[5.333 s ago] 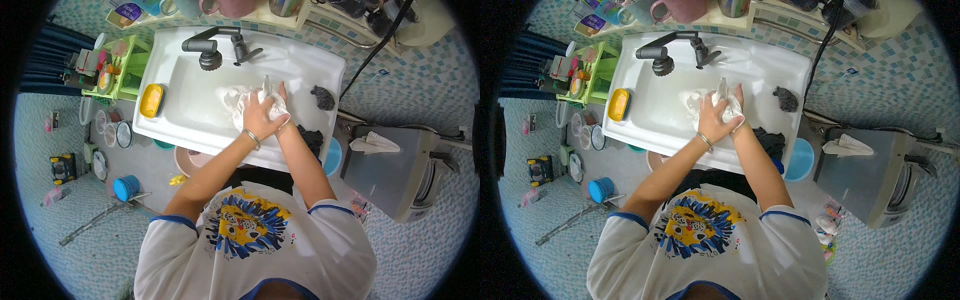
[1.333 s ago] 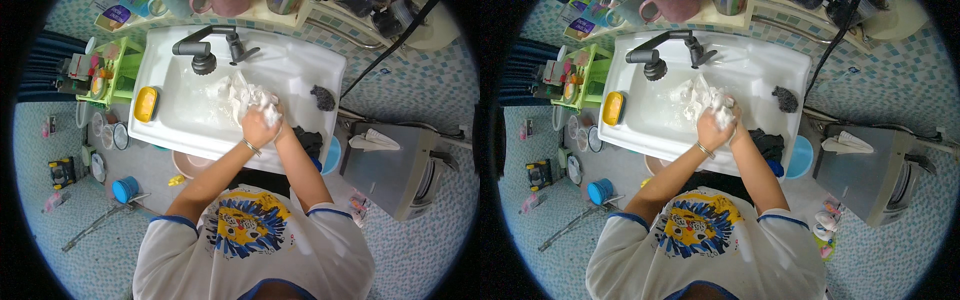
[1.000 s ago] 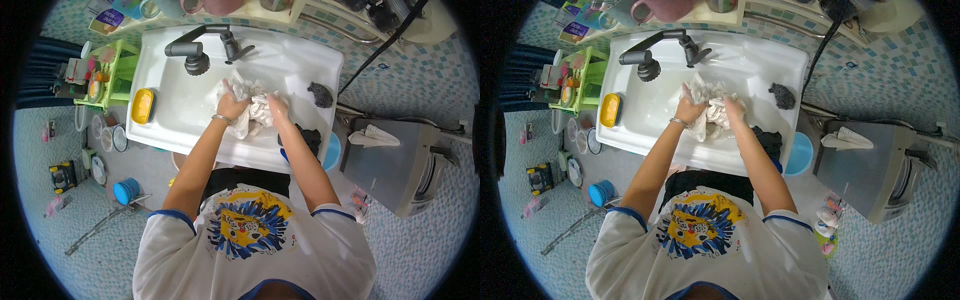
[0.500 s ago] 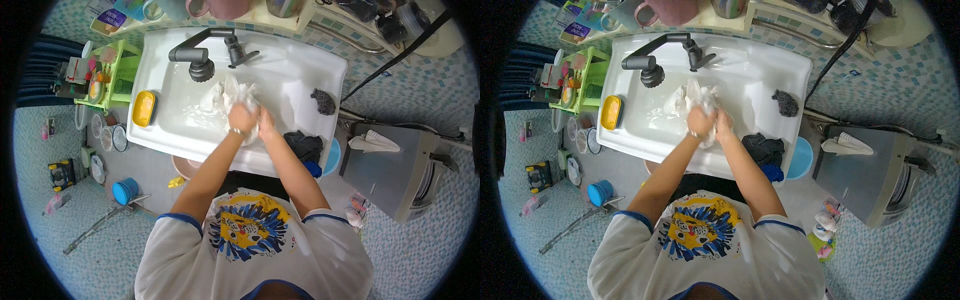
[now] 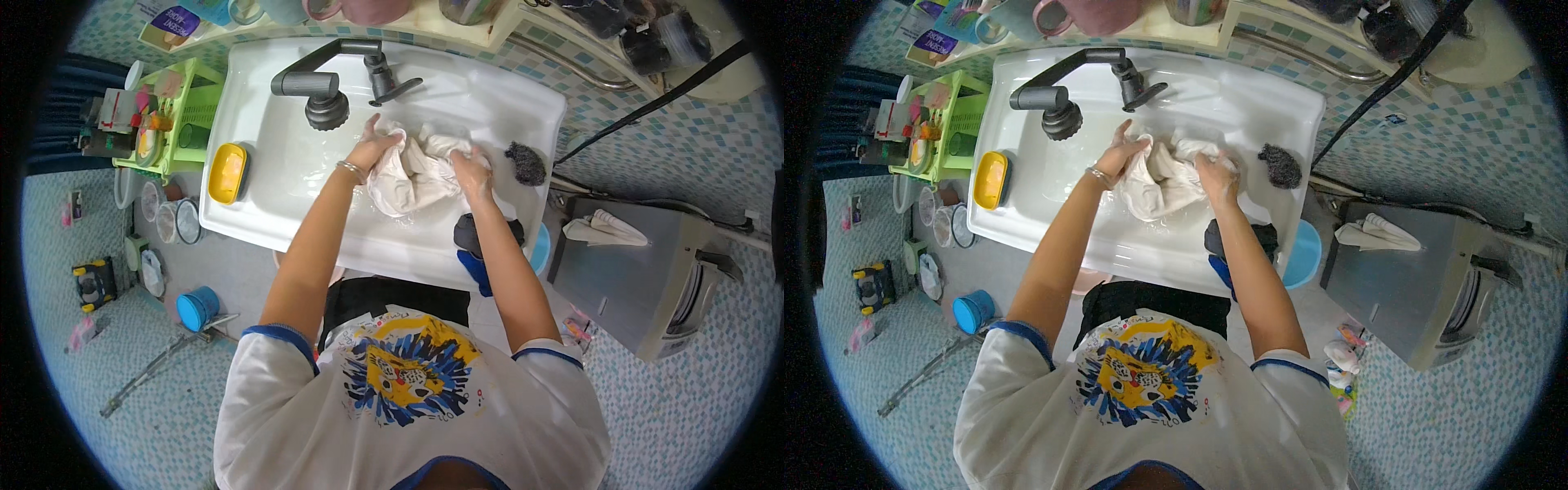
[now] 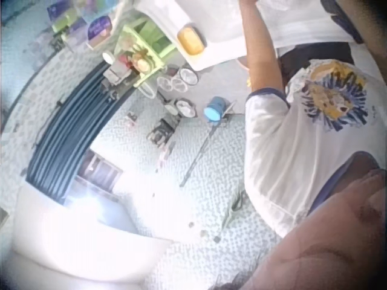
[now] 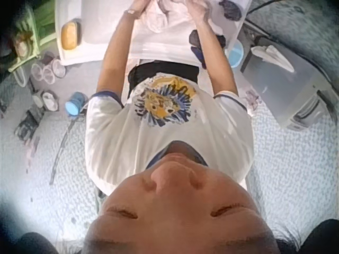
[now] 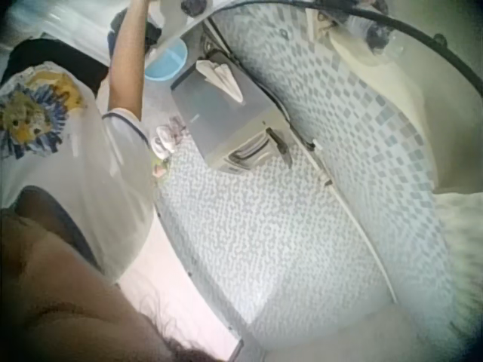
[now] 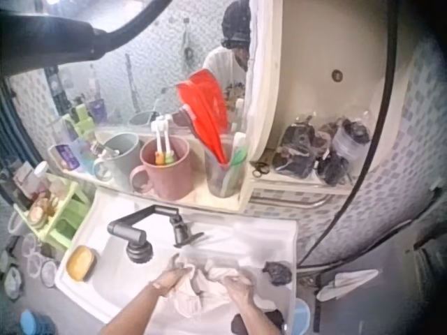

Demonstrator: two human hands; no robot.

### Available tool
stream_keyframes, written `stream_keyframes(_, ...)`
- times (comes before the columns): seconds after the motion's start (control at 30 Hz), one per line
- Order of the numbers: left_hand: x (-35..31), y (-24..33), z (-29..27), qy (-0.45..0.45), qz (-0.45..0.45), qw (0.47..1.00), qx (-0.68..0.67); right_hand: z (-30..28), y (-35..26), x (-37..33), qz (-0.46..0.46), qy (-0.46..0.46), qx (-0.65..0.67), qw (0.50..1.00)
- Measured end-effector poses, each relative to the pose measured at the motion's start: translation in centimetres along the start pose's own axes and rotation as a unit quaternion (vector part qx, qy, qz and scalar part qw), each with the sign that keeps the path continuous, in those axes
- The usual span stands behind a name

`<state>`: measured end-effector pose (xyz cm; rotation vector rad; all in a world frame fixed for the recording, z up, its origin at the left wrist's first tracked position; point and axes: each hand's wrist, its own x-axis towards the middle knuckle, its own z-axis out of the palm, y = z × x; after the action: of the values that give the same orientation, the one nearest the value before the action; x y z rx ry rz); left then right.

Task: The person hand-washes a white cloth in a white sink. They apply soap using a yellow sponge, scrub the fabric, and rinse it under running water. The person wrings out the cloth and briefly scrubs the sink surface with a steel wool pad before returning to the cloth.

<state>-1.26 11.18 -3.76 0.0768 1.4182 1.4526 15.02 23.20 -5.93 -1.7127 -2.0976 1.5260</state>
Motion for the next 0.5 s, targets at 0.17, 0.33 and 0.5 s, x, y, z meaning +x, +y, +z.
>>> stream_keyframes(0.17,0.6,-0.8,0.3,-0.190,-0.087,0.959,-0.194,1.1,-4.7,-4.3,-0.001,-0.049,-0.305,0.951)
stream_keyframes(0.33,5.3,-5.0,-4.4,-0.058,0.151,0.925,0.345,2.9,-1.3,-1.8,-0.075,-0.104,-0.292,0.948)
stream_keyframes(0.5,3.1,-4.5,-1.9,0.053,-0.016,0.673,0.738,5.4,-0.5,-0.3,-0.009,-0.077,-0.219,0.973)
